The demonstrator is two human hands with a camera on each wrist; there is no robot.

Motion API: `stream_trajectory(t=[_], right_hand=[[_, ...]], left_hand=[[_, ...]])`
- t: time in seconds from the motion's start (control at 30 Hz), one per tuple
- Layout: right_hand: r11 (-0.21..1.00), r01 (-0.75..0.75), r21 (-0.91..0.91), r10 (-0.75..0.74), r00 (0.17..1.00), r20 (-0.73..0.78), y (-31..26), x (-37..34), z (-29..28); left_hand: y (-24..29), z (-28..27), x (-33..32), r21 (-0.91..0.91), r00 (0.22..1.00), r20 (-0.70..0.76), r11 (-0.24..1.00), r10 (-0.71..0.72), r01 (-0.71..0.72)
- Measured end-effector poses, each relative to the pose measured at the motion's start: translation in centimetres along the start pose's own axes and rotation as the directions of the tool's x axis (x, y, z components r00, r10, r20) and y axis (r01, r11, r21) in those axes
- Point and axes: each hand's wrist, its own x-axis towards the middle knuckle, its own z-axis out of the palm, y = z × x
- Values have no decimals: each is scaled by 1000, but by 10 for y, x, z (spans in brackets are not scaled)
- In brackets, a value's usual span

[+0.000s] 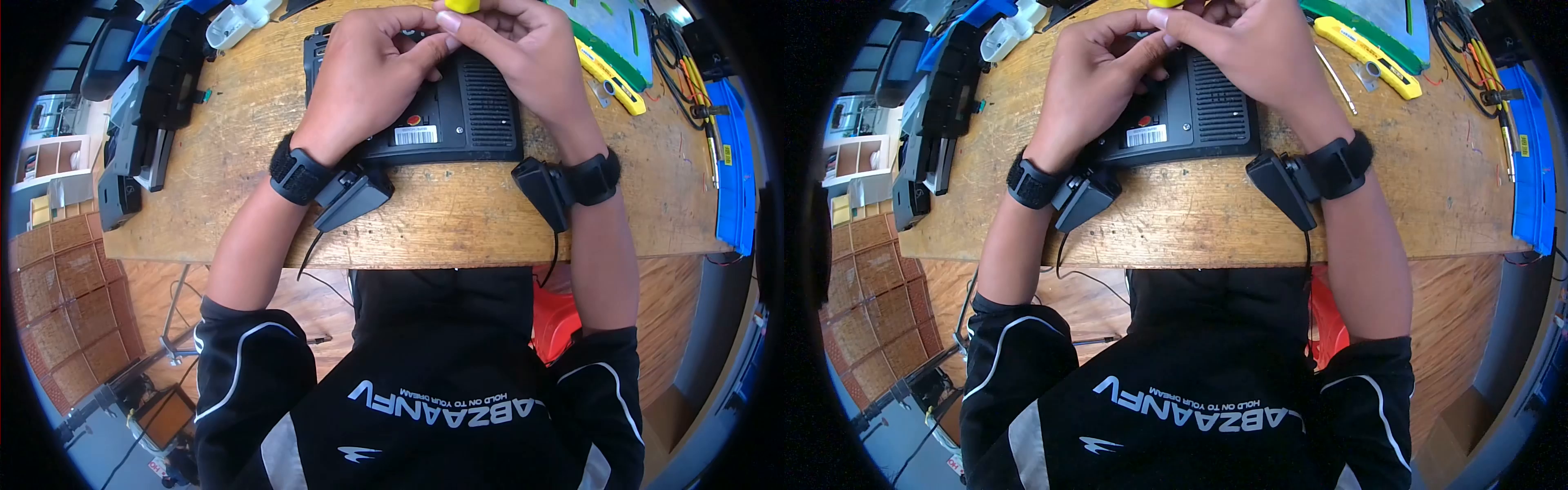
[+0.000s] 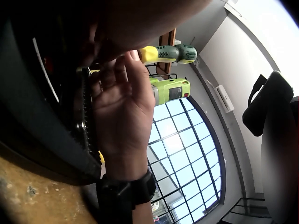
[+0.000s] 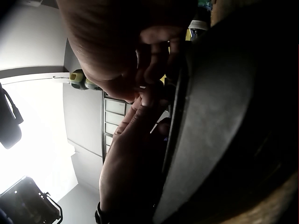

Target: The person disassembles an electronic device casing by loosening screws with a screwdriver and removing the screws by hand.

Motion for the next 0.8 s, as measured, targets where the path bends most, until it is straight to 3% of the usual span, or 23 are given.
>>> stream_trajectory(t=[0.17, 0.23, 0.37, 0.43, 0.47, 0.53, 0.7, 0.77, 0.8], right_hand=[[997, -46, -57, 41, 996, -81, -9, -3, 3], [978, 1, -210, -19, 996, -83, -11, -6, 3], [988, -73, -135, 63, 995, -76, -21, -5, 9], [996, -86, 17, 86, 996, -38, -24, -3, 9], [996, -87, 17, 87, 995, -39, -15, -2, 6], [995, 46, -84, -47, 999, -11, 0, 1, -1], [990, 11, -139, -19, 998, -55, -12, -6, 3], [985, 31, -171, -37, 999, -33, -10, -8, 3], [997, 18, -81, -21, 999, -41, -6, -7, 5]], left_hand=[[13, -5, -4, 43, 996, 46, 996, -77, 75], [2, -2, -2, 35, 999, 14, 999, -34, 33], [-4, -1, 1, 38, 1000, 1, 999, -31, 31], [0, 0, 1, 15, 999, -2, 999, -36, 36], [2, 0, 0, -11, 999, -2, 999, -45, 45], [5, 0, -2, 22, 999, 6, 999, -36, 36], [12, -8, -4, 67, 995, 56, 995, -80, 76], [-6, -1, 0, 17, 1000, -18, 1000, -16, 16], [-4, -1, -1, 16, 1000, -20, 1000, -15, 16]])
